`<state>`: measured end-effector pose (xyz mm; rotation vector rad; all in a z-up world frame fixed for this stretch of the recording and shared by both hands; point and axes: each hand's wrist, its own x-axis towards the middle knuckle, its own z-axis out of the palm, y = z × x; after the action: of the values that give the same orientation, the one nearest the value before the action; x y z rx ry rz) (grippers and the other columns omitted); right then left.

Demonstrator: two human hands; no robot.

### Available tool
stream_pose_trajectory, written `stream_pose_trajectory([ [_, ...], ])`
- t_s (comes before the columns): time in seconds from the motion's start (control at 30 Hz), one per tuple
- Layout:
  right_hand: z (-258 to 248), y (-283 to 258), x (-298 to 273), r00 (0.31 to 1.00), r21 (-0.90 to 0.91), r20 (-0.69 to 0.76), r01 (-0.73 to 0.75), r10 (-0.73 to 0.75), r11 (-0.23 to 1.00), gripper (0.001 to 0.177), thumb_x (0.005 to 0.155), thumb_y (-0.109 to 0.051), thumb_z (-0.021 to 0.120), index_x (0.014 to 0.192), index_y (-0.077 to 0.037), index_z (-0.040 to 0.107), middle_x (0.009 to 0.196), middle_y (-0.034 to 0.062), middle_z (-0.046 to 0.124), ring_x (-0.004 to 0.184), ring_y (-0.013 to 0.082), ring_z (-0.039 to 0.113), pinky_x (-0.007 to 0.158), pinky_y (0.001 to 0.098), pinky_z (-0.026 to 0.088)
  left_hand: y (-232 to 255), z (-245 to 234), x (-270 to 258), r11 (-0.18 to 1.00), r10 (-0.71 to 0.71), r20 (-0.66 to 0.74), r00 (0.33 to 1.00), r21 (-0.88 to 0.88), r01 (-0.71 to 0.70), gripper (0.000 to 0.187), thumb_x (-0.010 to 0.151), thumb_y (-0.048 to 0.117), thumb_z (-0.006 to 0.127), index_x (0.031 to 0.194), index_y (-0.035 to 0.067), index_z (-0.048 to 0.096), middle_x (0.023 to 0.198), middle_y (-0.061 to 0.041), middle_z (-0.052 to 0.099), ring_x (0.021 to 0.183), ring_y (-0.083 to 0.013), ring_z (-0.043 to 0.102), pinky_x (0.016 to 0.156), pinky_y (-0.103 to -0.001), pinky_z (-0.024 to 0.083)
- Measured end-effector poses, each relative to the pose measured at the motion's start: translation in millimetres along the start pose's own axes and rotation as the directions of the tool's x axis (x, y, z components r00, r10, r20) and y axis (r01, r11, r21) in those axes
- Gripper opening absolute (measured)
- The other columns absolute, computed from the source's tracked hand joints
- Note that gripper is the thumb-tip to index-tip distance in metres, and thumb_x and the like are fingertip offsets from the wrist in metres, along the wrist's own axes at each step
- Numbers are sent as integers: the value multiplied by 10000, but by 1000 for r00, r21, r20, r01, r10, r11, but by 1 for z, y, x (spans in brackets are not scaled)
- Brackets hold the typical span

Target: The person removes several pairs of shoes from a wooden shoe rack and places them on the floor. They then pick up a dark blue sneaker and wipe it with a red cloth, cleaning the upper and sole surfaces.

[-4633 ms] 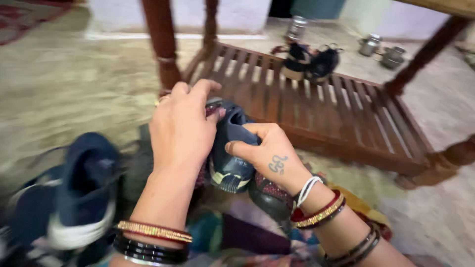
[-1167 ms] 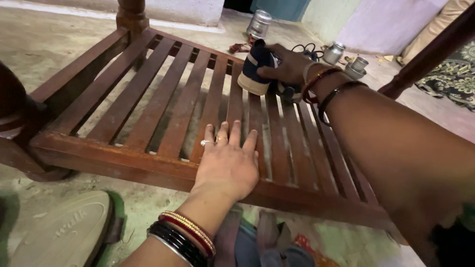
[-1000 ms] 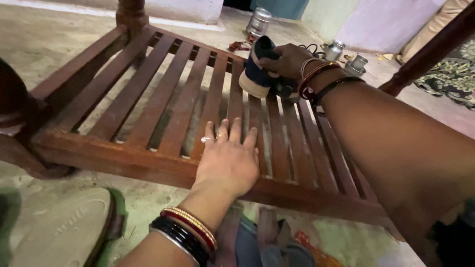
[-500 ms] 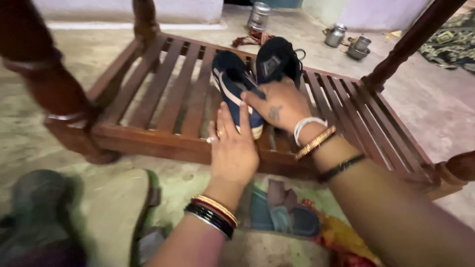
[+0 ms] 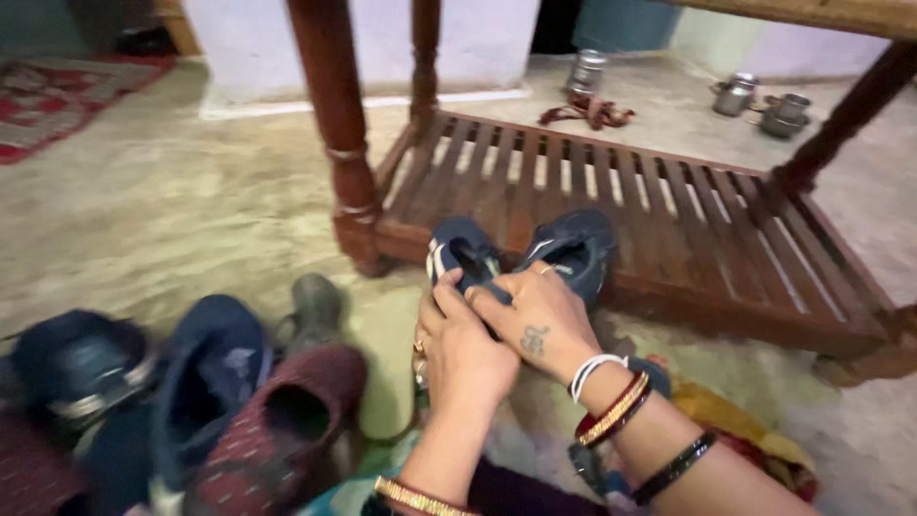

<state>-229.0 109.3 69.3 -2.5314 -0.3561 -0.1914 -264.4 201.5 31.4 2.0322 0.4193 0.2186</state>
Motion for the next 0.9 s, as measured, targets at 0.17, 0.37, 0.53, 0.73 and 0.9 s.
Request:
stream_pose_trajectory([
  [0.17, 13, -67, -26, 996, 121, 12, 88, -90, 989, 309, 768, -415, 675, 730, -139, 809, 726, 136, 730, 838, 316, 652, 748, 421, 536, -18, -66, -49, 966, 229, -388, 893, -24, -259, 759, 678, 78, 675, 1410, 135, 484, 1540, -214, 392, 1439, -406, 364, 1126, -523, 282],
  [0.37, 31, -123, -23, 912, 180, -52, 409, -406, 895, 305, 772, -377, 733, 733, -76, 767, 716, 209, 650, 795, 353, 620, 703, 457, 511, -24, -121, -75, 874, 369, -727, 579, 58, -483, 571, 759, 22, 584, 1330, 40, 572, 1514, -220, 503, 1440, -413, 443, 1207, -523, 263],
  [0.53, 68, -136, 10, 832, 183, -76, 553, -549, 813, 316, 761, -349, 793, 918, -79, 745, 873, 209, 669, 861, 360, 642, 762, 449, 519, -30, -136, -73, 839, 427, -769, 475, 141, -525, 498, 850, 27, 585, 1347, 30, 558, 1551, -229, 462, 1437, -399, 460, 1238, -507, 303],
  [0.73, 120, -118, 52, 713, 147, 188, 660, -676, 737, 544, 860, -345, 764, 1317, -93, 609, 1300, 217, 644, 1218, 412, 548, 1025, 468, 428, -42, -121, -44, 838, 164, -630, 759, -317, -445, 513, 848, 19, 583, 1360, 52, 554, 1605, -212, 373, 1338, -357, 518, 942, -416, 464],
  [0.9, 137, -76, 29, 652, 299, 271, 643, -708, 706, 797, 845, -236, 722, 1527, 10, 390, 1468, 256, 522, 1412, 419, 458, 1170, 474, 322, -58, -111, -21, 871, 146, -695, 704, -248, -425, 432, 921, -35, 625, 1342, 1, 539, 1496, -235, 453, 1424, -370, 450, 1142, -432, 382],
])
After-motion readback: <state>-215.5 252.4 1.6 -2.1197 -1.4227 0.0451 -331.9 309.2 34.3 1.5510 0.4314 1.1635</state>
